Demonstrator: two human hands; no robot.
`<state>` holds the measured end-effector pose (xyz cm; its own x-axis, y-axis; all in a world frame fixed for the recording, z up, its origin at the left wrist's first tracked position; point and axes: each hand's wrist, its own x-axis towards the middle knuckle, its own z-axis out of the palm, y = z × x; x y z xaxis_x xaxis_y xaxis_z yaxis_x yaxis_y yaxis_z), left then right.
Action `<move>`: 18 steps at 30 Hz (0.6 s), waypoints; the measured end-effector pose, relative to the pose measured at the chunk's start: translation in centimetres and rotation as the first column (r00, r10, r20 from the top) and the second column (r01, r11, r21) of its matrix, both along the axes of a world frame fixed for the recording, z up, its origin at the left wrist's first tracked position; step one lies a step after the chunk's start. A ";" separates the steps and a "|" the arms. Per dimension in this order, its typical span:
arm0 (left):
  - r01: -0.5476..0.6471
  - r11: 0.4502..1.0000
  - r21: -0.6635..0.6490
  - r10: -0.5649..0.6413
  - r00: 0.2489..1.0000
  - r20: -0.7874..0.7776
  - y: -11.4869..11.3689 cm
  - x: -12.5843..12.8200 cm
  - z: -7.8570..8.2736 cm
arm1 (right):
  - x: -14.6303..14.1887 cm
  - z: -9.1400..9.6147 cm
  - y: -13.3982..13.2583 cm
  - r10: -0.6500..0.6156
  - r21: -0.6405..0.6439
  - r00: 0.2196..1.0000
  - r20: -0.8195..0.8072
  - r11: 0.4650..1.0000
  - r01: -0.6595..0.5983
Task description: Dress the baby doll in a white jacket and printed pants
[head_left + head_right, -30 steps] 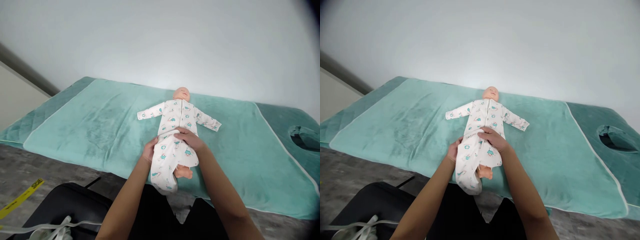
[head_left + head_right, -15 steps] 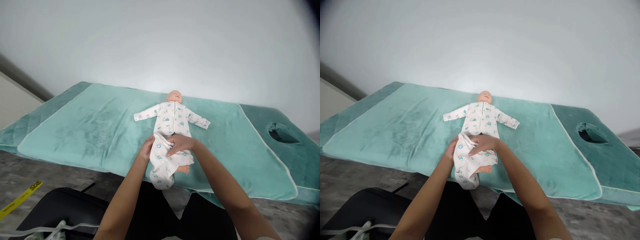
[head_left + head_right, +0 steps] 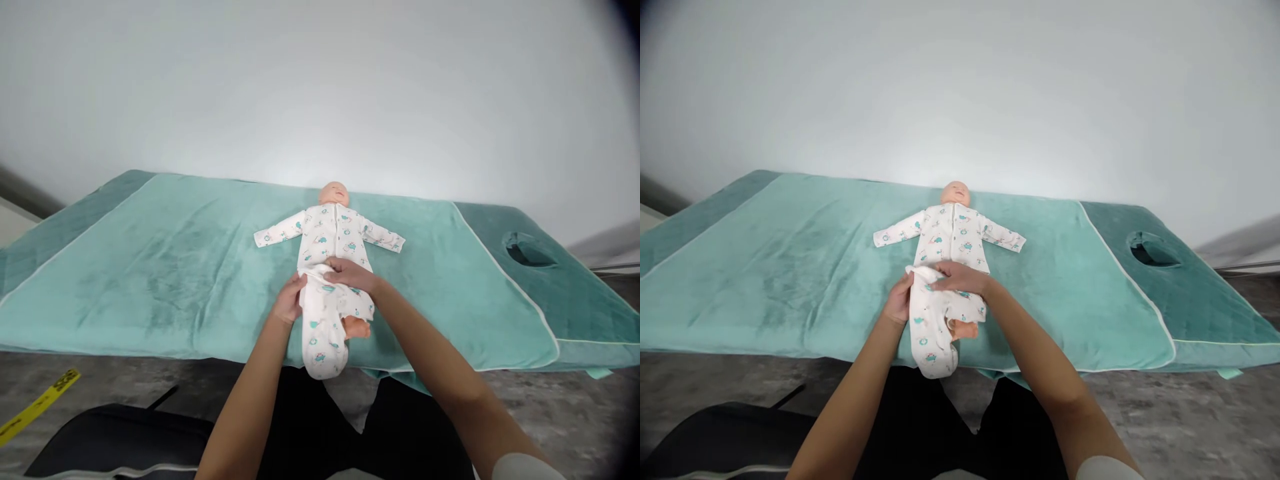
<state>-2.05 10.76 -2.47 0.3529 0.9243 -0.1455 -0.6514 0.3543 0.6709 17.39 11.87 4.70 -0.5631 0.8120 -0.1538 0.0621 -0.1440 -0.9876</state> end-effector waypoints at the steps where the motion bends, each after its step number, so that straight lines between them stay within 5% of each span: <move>1: -0.048 0.999 -0.013 0.048 0.998 0.028 0.1 0.1 0.1 | 0.0 0.2 0.0 0.088 0.040 0.994 0.058 0.995 -0.091; 5: -0.070 0.997 -0.035 0.070 0.997 0.014 0.1 0.2 0.4 | -0.3 0.7 0.0 0.277 0.032 0.939 0.204 0.957 -0.289; 9: 0.014 1.000 0.019 -0.013 0.997 -0.071 -0.3 0.0 0.8 | -0.1 -0.4 0.2 0.034 -0.043 0.999 -0.006 0.998 -0.034; 12: 0.173 0.982 0.073 -0.160 0.976 -0.150 -0.6 -0.2 1.1 | 0.4 -1.0 0.3 -0.180 -0.179 0.966 -0.185 0.973 0.147; 15: 0.313 0.945 0.092 -0.289 0.933 -0.213 -0.6 -0.5 1.1 | 0.5 -1.2 0.2 -0.241 -0.187 0.946 -0.218 0.961 0.202; 18: 0.274 0.960 0.061 -0.254 0.941 -0.222 -0.6 -0.4 0.7 | 0.4 -1.3 0.0 -0.243 -0.099 0.955 -0.167 0.968 0.229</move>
